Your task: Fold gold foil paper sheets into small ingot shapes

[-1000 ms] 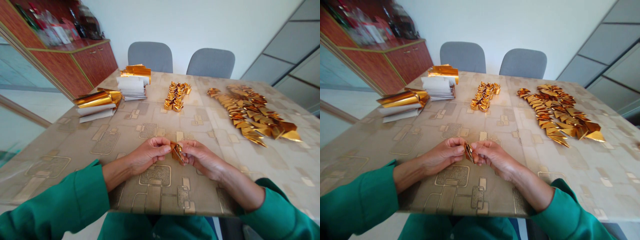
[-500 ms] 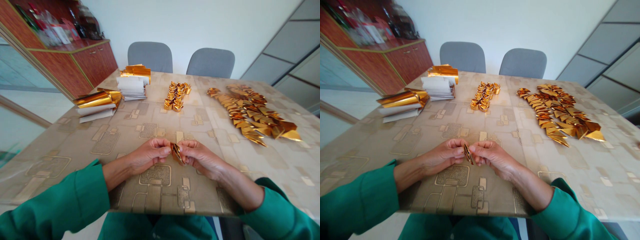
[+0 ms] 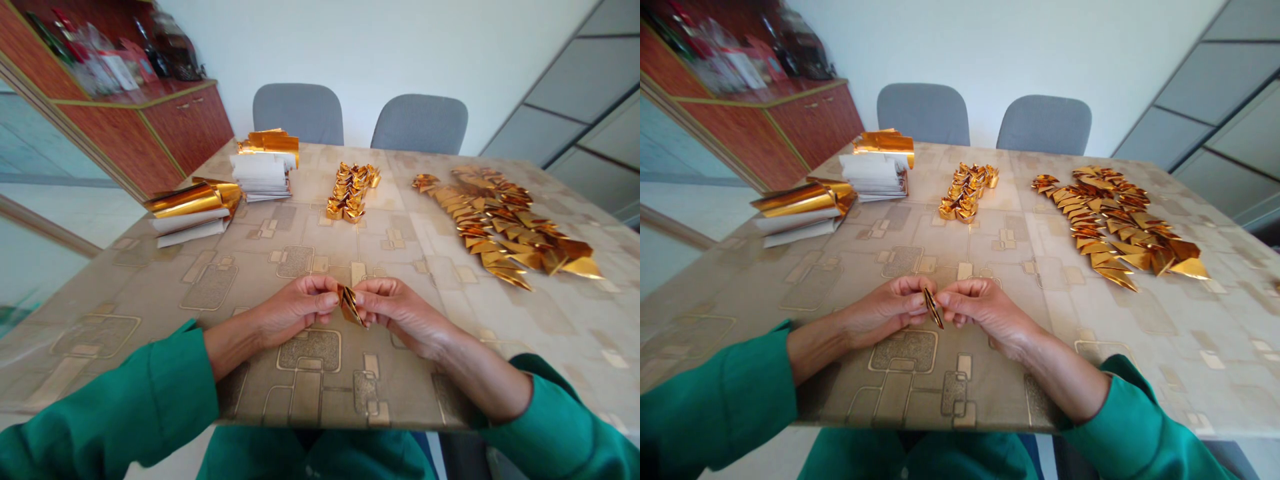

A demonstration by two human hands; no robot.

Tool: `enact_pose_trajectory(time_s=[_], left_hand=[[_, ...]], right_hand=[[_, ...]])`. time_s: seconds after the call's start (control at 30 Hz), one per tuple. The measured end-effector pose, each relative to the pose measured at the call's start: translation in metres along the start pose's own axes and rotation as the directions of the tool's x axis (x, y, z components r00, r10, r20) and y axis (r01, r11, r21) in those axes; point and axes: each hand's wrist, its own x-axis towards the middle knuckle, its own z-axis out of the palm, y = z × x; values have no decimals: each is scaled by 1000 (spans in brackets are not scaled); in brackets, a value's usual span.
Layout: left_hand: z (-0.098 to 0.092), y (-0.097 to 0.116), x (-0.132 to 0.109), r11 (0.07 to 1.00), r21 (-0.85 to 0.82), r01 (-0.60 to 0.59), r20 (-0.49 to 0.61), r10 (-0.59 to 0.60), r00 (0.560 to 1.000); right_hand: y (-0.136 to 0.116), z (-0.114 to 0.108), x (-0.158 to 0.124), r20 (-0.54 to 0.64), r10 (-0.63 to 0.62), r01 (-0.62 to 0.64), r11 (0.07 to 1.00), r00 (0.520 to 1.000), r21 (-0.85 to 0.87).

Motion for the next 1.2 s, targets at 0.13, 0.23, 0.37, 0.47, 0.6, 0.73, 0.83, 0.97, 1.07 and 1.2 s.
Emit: enact_pose_trajectory(time_s=[0.13, 0.23, 0.37, 0.47, 0.6, 0.73, 0.83, 0.97, 1.07, 1.2], left_hand=[[0, 0, 0, 1000, 1, -11, 31, 11, 999], [1, -1, -1, 1000, -19, 9, 76, -8, 997], [4, -2, -3, 1000, -27, 11, 143, -7, 990], [5, -2, -3, 999, -34, 25, 150, -19, 988], [5, -1, -4, 997, -74, 28, 140, -17, 990], [9, -1, -5, 987, -159, 27, 140, -5, 990], [12, -1, -5, 968, -249, 30, 159, 11, 987], [12, -1, -5, 947, -321, 29, 158, 24, 987], [14, -1, -5, 933, -359, 38, 162, 22, 987], [18, -4, -4, 915, -403, 10, 125, 44, 991]], right_hand=[[1, -1, 0, -13, 8, -8, 1000, 1000, -10], [2, 0, 0, 19, 7, -8, 1000, 1000, 28], [3, 1, -1, 95, 13, -20, 998, 995, 68], [2, 1, -2, 145, 23, -36, 995, 989, 94], [1, 0, -2, 240, 28, -62, 988, 970, 138], [2, 0, -2, 268, 51, -117, 965, 962, 236], [4, -1, -1, 280, 30, -119, 944, 960, 306], [7, -3, 0, 240, -3, -77, 944, 971, 320], [7, -4, 1, 223, -10, -63, 947, 975, 316], [6, -3, 2, 227, 7, -80, 947, 974, 312]])
